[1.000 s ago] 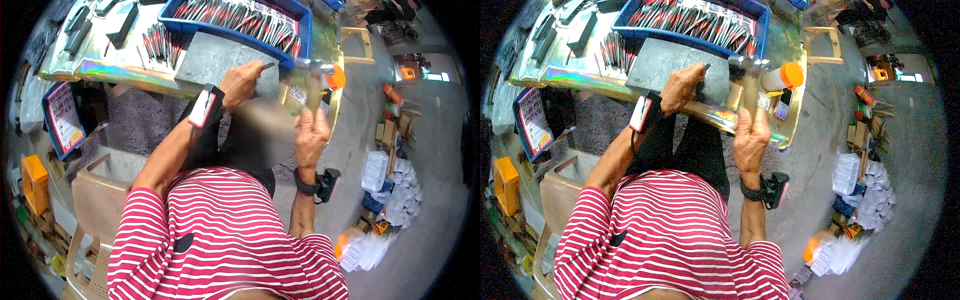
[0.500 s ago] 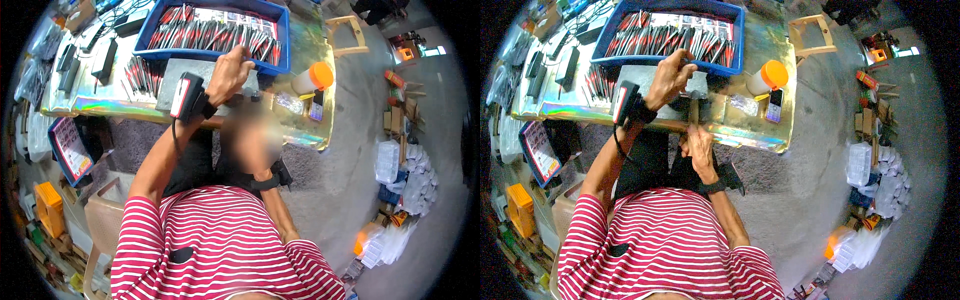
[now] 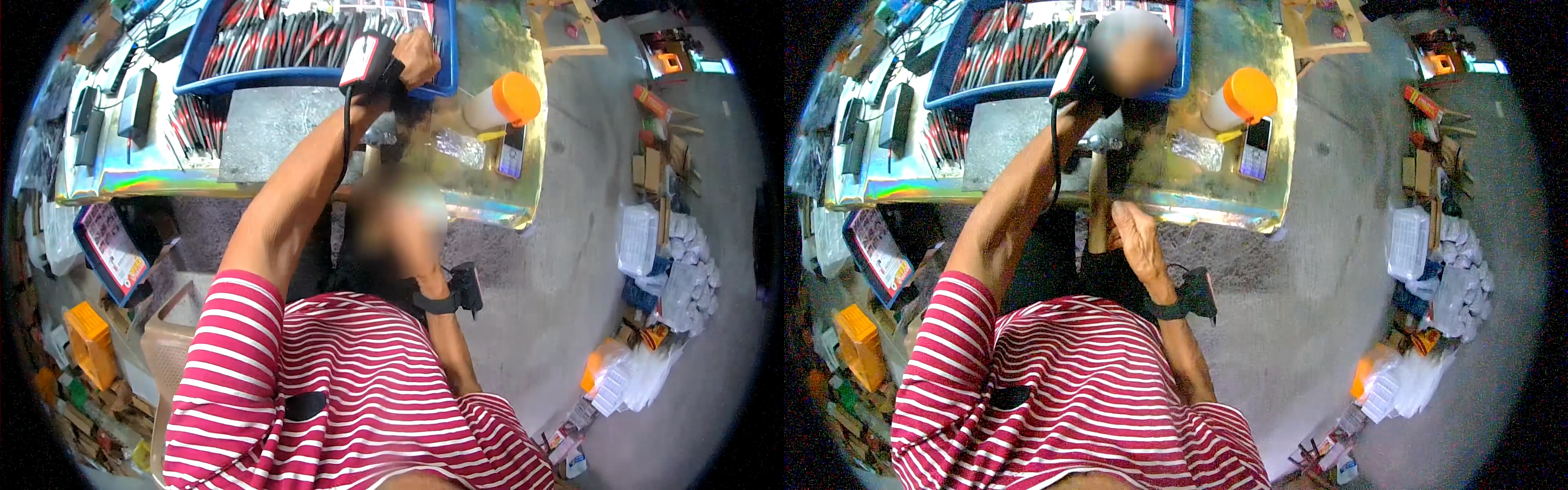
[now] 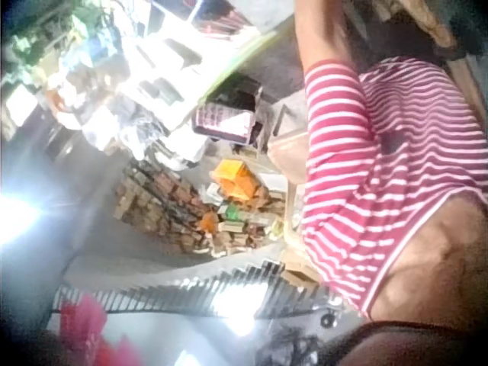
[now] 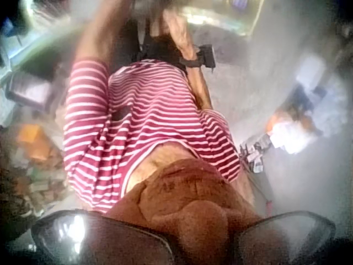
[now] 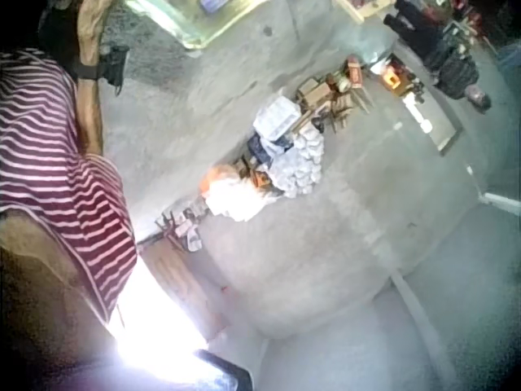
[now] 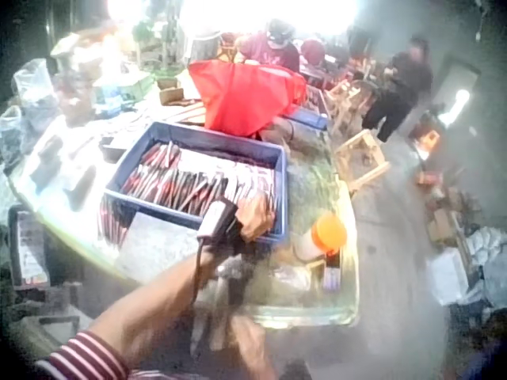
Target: The person assembles metal components by placing a thin metal rod into a circular base on a stone block and striking the top with a hammer, then places the finished piece into a blue bin.
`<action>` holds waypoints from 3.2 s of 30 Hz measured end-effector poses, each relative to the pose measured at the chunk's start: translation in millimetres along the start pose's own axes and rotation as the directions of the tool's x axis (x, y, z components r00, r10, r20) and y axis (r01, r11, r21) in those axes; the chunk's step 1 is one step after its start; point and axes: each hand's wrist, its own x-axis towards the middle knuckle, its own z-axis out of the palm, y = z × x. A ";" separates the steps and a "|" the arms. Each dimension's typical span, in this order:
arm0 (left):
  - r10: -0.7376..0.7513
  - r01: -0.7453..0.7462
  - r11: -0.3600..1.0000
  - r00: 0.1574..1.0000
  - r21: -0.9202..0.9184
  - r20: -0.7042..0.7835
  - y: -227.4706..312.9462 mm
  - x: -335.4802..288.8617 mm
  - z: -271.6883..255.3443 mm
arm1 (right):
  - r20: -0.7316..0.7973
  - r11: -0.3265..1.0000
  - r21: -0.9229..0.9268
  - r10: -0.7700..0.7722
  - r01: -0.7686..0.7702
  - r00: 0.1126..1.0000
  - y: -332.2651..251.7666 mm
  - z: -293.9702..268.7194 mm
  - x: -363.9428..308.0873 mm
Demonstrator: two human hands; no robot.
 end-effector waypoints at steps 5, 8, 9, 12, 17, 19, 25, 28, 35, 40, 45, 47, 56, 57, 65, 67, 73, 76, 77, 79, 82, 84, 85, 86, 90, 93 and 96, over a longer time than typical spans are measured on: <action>-0.039 0.039 0.999 0.999 -0.001 -0.014 1.9 -3.9 7.3 | -0.159 0.987 0.023 -0.153 0.159 0.975 -15.3 -23.5 6.5; -0.067 0.066 0.997 0.997 -0.043 -0.025 1.3 -7.3 6.9 | -0.280 0.996 0.000 -0.086 0.090 0.956 -14.5 -30.4 22.6; -0.087 0.086 0.994 0.996 -0.063 -0.024 1.7 -6.5 5.6 | -0.300 0.982 -0.127 -0.172 0.139 0.938 -13.1 -34.1 30.2; -0.145 0.141 0.960 0.989 -0.243 0.002 3.5 -20.4 -11.7 | -0.374 0.934 -0.331 -0.262 0.136 0.889 -3.7 -40.1 52.5; -0.396 0.330 0.836 0.916 -0.439 -0.068 27.4 -61.7 -74.3 | -0.378 0.864 -0.473 -0.375 0.171 0.847 29.7 -47.0 82.5; -0.432 0.386 0.838 0.901 -0.385 -0.036 39.8 -80.5 -112.2 | -0.362 0.832 -0.533 -0.389 0.154 0.847 21.7 -43.8 80.5; -0.599 0.406 0.760 0.740 -0.508 -0.304 20.8 -147.2 -187.1 | -0.292 0.697 -0.695 -0.500 0.178 0.815 23.7 -44.6 87.0; -0.649 0.387 0.721 0.669 -0.575 -0.363 -0.4 -176.5 -209.1 | -0.252 0.621 -0.768 -0.514 0.153 0.820 26.3 -45.5 91.4; -0.775 0.548 0.631 0.476 -0.549 -0.415 -18.8 -228.8 -223.5 | -0.122 0.501 -0.844 -0.523 0.189 0.844 24.3 -47.6 96.8; -0.765 0.570 0.642 0.446 -0.512 -0.464 -30.8 -234.7 -231.5 | 0.014 0.353 -0.905 -0.536 0.239 0.844 25.1 -58.1 99.6; -0.760 0.631 0.634 0.404 -0.447 -0.509 -56.8 -242.5 -240.1 | 0.127 0.269 -0.925 -0.449 0.270 0.884 29.3 -71.1 113.2; -0.692 0.706 0.660 0.440 -0.256 -0.573 -67.2 -242.2 -245.0 | 0.169 0.202 -0.943 -0.392 0.264 0.904 24.0 -69.3 116.3; -0.633 0.806 0.581 0.534 0.111 -0.561 -107.8 -216.0 -258.1 | 0.294 0.003 -0.939 -0.512 0.344 0.807 41.6 -80.7 126.5; -0.603 0.790 0.579 0.582 0.202 -0.546 -111.2 -214.8 -258.8 | 0.297 0.000 -0.938 -0.512 0.346 0.806 37.0 -78.1 125.7; -0.584 0.670 0.542 0.734 0.507 -0.346 -126.2 -211.1 -264.7 | 0.250 0.135 -0.920 -0.519 0.367 0.818 20.8 -66.0 109.4; -0.601 0.689 0.490 0.711 0.534 -0.366 -126.5 -208.8 -265.5 | 0.163 0.239 -0.920 -0.488 0.311 0.858 13.1 -58.9 105.5; -0.672 0.836 0.414 0.548 0.361 -0.498 -125.4 -210.2 -263.4 | -0.078 0.530 -0.832 -0.400 0.162 0.913 0.6 -49.8 98.4; -0.759 0.848 0.528 0.492 0.041 -0.427 -106.9 -214.1 -267.7 | -0.125 0.609 -0.773 -0.417 0.175 0.900 6.8 -56.4 100.4; -0.757 0.846 0.531 0.495 0.040 -0.425 -98.1 -213.2 -268.1 | -0.116 0.599 -0.770 -0.468 0.219 0.876 12.0 -61.1 102.3; -0.865 0.567 0.494 0.399 -0.659 -0.305 -79.5 -211.1 -267.5 | -0.159 0.690 -0.690 -0.437 0.217 0.885 20.0 -69.0 103.9; -0.871 0.366 0.319 0.477 -0.874 -0.118 -49.0 -207.6 -267.4 | -0.227 0.914 -0.378 -0.249 0.150 0.941 0.0 -56.9 92.1; -0.835 0.331 0.240 0.550 -0.913 -0.021 -36.2 -210.1 -261.8 | -0.236 0.988 -0.139 -0.094 0.062 0.967 -17.6 -47.8 80.5; -0.796 0.294 0.200 0.604 -0.935 0.020 -26.8 -205.6 -256.7 | -0.229 0.996 0.036 -0.073 0.083 0.971 -21.6 -46.6 78.0; -0.751 0.262 0.152 0.658 -0.953 0.061 -15.3 -199.9 -251.1 | -0.223 0.972 0.209 -0.055 0.103 0.973 -25.9 -46.1 74.3; -0.656 0.282 0.058 0.733 -0.958 0.176 20.2 -182.4 -224.8 | -0.145 0.911 0.385 -0.095 0.145 0.985 -56.5 -22.1 52.7; -0.600 0.332 -0.033 0.748 -0.943 0.284 45.6 -171.5 -207.9 | -0.048 0.867 0.488 -0.093 0.104 0.995 -85.4 7.2 31.7; -0.521 0.360 -0.120 0.771 -0.925 0.367 57.8 -168.4 -191.3 | 0.062 0.847 0.524 -0.140 0.087 0.988 -103.6 30.5 13.0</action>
